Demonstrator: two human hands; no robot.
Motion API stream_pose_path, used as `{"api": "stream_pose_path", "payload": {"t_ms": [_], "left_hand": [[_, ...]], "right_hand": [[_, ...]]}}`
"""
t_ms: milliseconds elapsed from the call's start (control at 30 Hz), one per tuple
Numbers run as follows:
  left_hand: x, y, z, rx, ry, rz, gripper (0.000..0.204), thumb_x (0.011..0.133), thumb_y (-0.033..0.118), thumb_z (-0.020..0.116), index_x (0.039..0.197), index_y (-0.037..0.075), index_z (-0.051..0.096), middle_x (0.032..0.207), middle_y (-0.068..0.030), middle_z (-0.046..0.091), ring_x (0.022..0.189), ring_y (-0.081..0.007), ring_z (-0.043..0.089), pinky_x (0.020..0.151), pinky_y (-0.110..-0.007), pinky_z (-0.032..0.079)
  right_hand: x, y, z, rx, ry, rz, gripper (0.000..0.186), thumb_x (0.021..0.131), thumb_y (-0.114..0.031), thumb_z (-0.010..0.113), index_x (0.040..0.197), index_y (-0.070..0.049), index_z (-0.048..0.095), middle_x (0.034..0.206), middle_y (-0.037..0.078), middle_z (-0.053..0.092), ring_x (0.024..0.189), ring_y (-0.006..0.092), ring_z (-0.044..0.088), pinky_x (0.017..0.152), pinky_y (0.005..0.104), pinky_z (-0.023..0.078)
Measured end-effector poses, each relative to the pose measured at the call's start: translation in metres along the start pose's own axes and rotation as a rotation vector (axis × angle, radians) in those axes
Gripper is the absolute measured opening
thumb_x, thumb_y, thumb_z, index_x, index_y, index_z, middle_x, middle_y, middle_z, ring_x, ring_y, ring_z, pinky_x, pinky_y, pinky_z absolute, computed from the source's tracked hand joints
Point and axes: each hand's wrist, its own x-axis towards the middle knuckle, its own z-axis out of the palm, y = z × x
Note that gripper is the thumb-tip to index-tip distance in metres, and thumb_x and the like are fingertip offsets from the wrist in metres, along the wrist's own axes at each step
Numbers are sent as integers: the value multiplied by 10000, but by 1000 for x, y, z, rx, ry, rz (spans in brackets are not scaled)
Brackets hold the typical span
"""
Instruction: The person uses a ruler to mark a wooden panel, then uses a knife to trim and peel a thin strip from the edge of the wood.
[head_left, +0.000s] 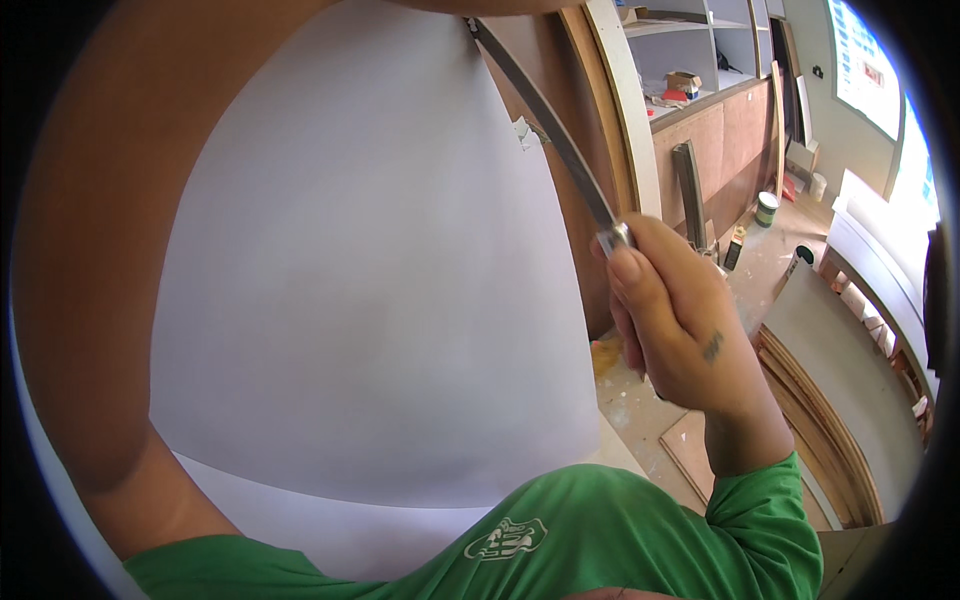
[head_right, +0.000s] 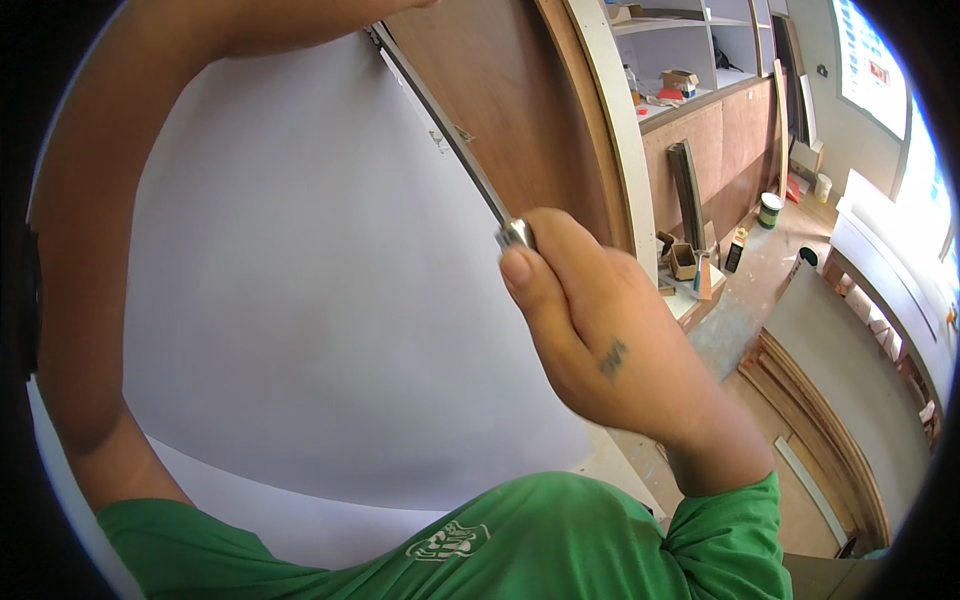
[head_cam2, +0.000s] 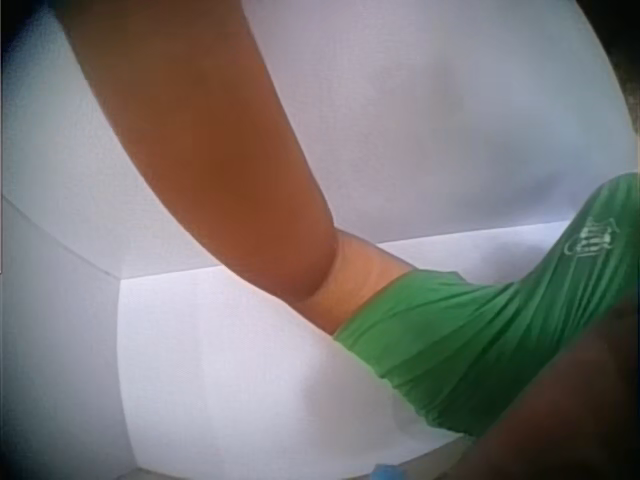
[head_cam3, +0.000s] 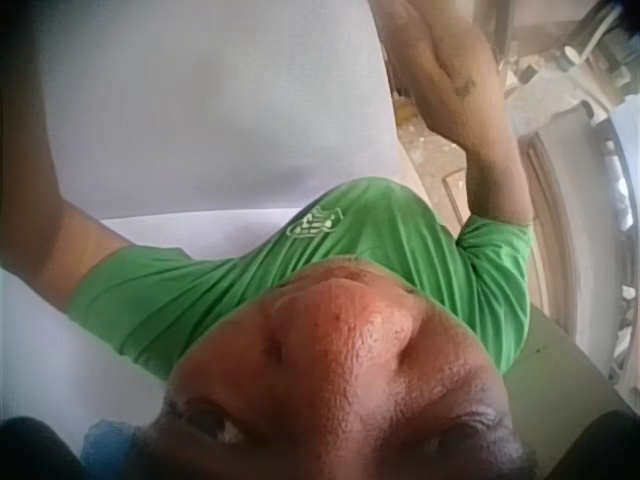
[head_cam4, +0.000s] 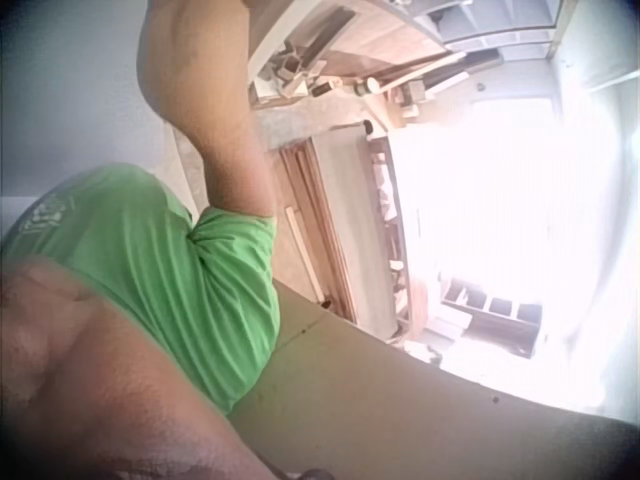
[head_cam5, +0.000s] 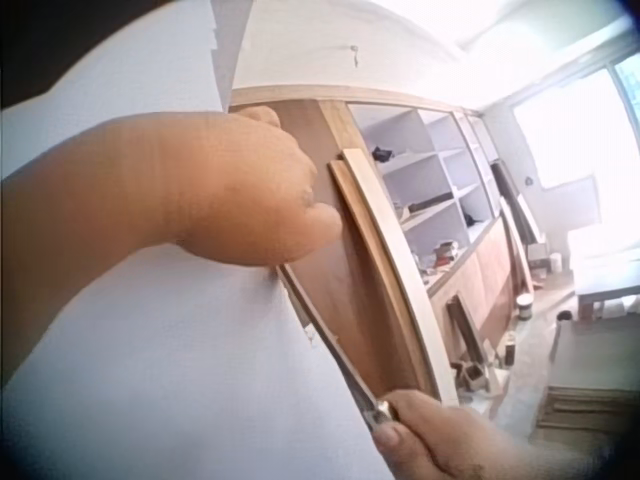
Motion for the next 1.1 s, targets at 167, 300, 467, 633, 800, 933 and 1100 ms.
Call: {"api": "stream_pose_path", "payload": {"t_ms": [167,300,467,633,800,933,1100], "left_hand": [[4,6,-10,98,-223,153,486,989,209,331,1068,-3,761,1147,-205,734,1110,-374,651,1099,-464,403],[15,6,-14,49,-308,205,487,993,195,324,1083,0,761,1138,-203,735,1120,-357,656,1107,-463,393],[4,13,-13,-131,-110,80,496,978,246,347,1061,-12,763,1147,-196,732,1124,-348,653,1100,-451,407],[-14,6,-27,-387,13,12,377,923,229,484,1031,10,771,1093,-191,744,1051,-347,686,982,-434,505],[-11,-2,-23,-330,-87,-41,293,905,228,597,1032,27,768,1047,-179,754,1023,-338,702,916,-418,538],[-3,-1,-20,-334,-187,-24,284,903,258,642,1030,37,765,1028,-162,758,1007,-327,704,900,-408,537],[16,-9,-22,-428,-305,86,242,888,221,670,1014,38,764,1003,-153,759,969,-311,706,867,-403,538]], "right_hand": [[-6,6,9,18,-30,46,301,1093,-258,469,928,-6,457,667,204,514,602,381,503,601,468,415],[13,13,14,-15,-18,52,294,1093,-251,466,931,-7,455,667,204,516,606,381,508,602,462,416],[1,18,9,24,-25,44,276,1091,-247,474,966,-1,474,677,199,516,582,373,505,597,467,419],[-29,32,-3,52,91,60,269,1102,-266,466,1053,-10,531,657,98,525,518,217,503,538,368,428],[-32,51,-18,176,202,154,301,1114,-304,440,1072,-31,559,632,-21,493,465,48,446,456,229,356],[-36,70,-20,204,195,191,316,1116,-309,429,1081,-24,561,628,-16,489,438,51,429,434,232,341],[-34,81,-20,244,190,190,315,1114,-307,433,1087,-22,563,644,-11,492,446,52,439,430,230,341]]}}
